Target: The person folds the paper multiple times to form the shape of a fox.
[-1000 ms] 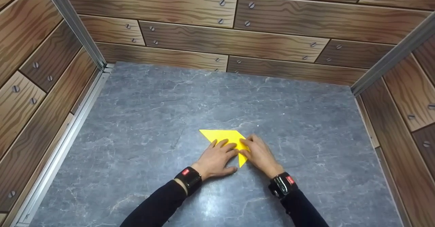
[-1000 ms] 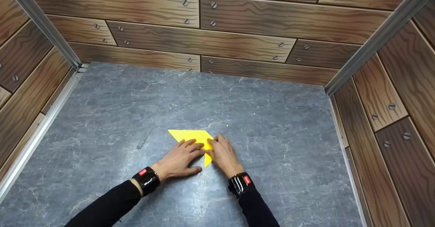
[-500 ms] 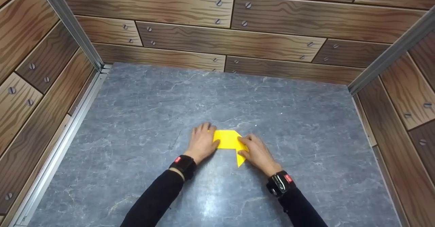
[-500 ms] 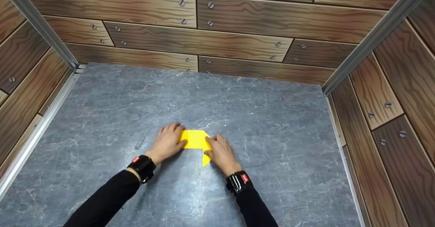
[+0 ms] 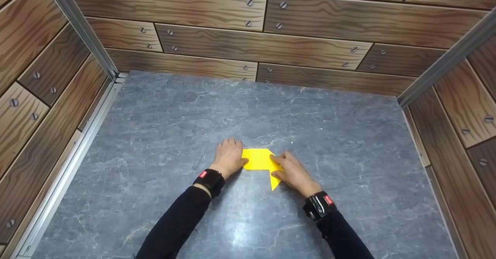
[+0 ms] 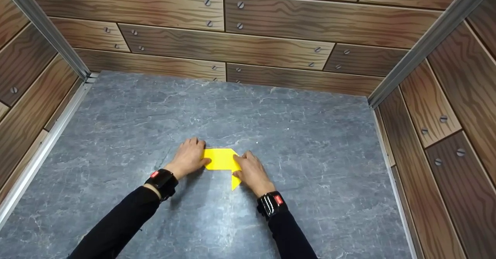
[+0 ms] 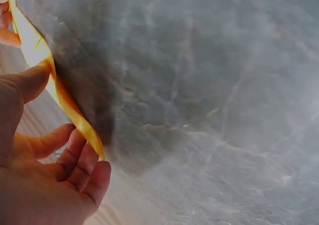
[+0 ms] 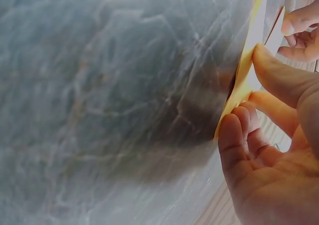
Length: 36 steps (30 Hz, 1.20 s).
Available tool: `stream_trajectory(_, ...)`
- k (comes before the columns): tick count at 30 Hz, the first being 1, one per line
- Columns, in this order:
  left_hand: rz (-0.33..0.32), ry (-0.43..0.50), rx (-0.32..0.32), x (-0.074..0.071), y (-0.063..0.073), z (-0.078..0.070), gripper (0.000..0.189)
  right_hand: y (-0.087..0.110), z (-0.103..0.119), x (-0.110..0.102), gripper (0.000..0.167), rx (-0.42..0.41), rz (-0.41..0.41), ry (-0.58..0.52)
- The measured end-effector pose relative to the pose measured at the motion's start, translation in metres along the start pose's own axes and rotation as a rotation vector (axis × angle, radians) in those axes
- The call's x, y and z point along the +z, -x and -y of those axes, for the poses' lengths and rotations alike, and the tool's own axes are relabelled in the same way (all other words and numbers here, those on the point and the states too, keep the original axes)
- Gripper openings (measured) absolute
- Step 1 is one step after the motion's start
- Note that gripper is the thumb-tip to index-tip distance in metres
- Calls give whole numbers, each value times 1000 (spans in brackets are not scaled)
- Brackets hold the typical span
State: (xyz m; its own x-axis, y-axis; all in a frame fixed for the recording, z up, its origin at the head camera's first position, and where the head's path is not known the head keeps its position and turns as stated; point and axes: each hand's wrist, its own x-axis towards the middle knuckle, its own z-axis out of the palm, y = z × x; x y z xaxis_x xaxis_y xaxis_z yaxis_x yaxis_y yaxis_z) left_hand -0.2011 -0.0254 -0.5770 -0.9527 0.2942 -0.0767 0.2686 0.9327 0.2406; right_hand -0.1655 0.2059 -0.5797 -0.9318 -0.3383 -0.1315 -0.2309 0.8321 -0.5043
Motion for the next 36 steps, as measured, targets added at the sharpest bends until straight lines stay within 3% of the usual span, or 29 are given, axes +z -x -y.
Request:
stream_trajectory(3,-12,23,0,-5,-1,0,46,1,0,0,62,-3,-3,0)
stream_trajectory(8,-89,78,-17,-9,-1,6,25,2,3,0,61,-16,7,-3)
stream_trajectory(14,-180,229,-69,-10,5,14,14,2,5,1,61,-13,11,7)
stream_trajectory(21,-255,388,-5,-5,16,10,7,3,4,3,59,-24,3,-4)
stream_trajectory(28,-121,609,151,4,25,1,9,2,3,4,58,-40,-17,-17)
stream_trajectory(33,-7,645,244,10,26,-5,14,2,3,4,58,-49,-15,-7)
stream_trajectory(36,22,626,282,12,25,-9,22,1,3,4,58,-34,1,-6)
